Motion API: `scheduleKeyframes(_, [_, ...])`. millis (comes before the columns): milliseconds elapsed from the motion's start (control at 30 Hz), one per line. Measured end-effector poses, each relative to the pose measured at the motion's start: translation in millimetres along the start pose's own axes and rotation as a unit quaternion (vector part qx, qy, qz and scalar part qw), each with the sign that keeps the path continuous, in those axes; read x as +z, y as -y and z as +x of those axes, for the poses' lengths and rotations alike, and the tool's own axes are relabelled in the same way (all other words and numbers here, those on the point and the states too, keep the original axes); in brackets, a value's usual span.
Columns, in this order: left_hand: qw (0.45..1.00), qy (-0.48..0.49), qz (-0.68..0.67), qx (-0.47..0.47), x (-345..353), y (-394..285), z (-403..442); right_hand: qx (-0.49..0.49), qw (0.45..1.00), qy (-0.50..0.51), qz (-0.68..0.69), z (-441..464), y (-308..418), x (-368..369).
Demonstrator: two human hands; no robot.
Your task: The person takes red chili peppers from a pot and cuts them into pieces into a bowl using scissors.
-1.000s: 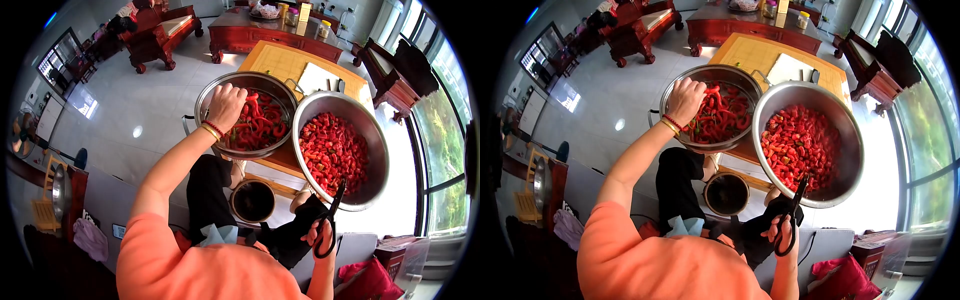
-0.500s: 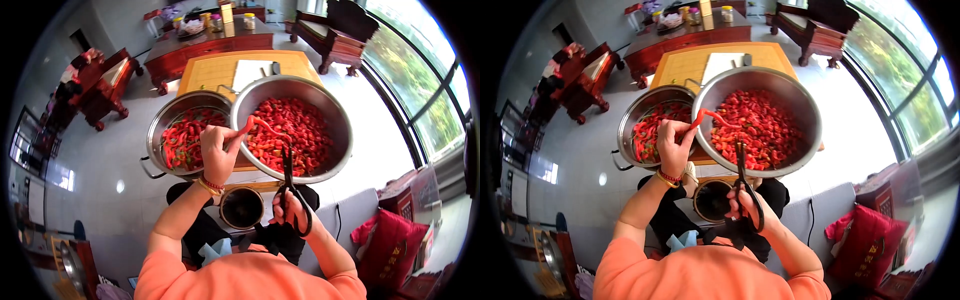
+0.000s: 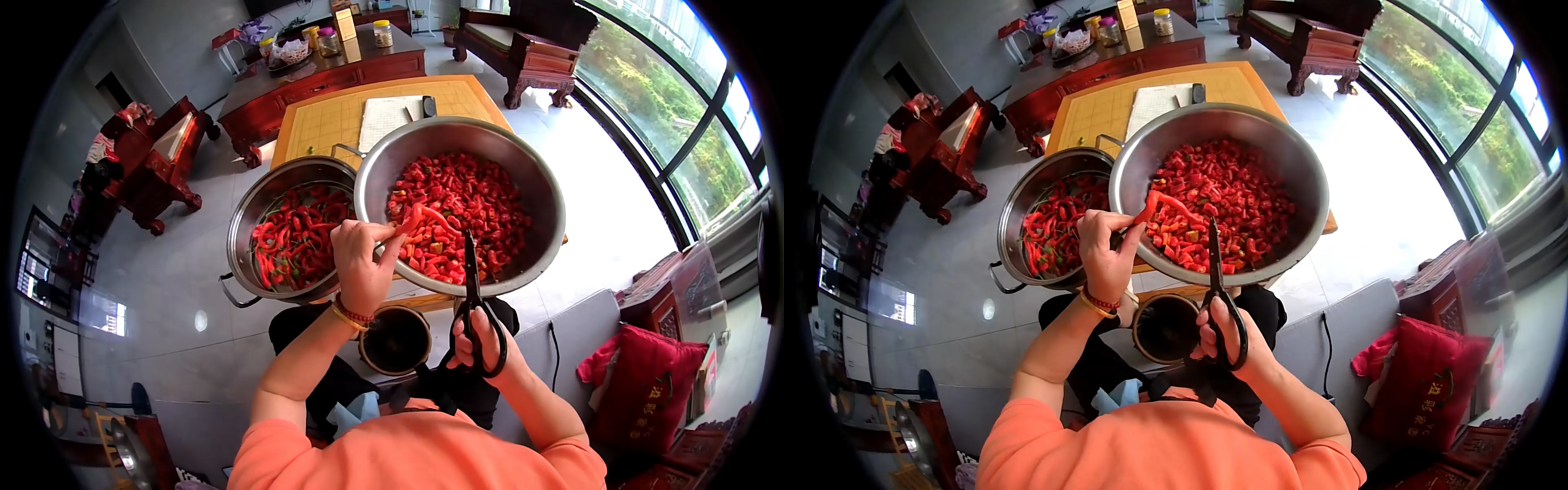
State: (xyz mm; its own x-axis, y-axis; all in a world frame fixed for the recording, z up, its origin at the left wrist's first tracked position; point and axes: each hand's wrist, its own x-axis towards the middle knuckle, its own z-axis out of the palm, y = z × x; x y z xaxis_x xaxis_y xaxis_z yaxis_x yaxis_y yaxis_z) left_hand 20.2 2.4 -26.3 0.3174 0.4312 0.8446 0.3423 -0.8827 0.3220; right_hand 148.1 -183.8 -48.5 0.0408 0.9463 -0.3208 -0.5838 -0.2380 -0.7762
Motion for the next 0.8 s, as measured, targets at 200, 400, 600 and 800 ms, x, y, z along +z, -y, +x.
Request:
scheduleKeyframes(200, [0.999, 0.001, -0.002, 0.04, 3, -4, -4, 0.019, 0.997, 0.06, 0.049, 1, -9, 2])
scheduleKeyframes(400, [0.998, 0.004, -0.013, 0.055, 7, -8, -14, 0.035, 0.997, 0.018, 0.067, 3, 0, 9])
scheduleKeyframes(600, [0.998, -0.002, -0.004, 0.062, 7, -5, -10, 0.037, 0.996, 0.047, 0.071, 2, -11, 7])
scheduleKeyframes(800, [0.997, -0.008, 0.013, 0.078, 9, -4, -14, 0.032, 0.991, 0.099, 0.088, -2, -16, 7])
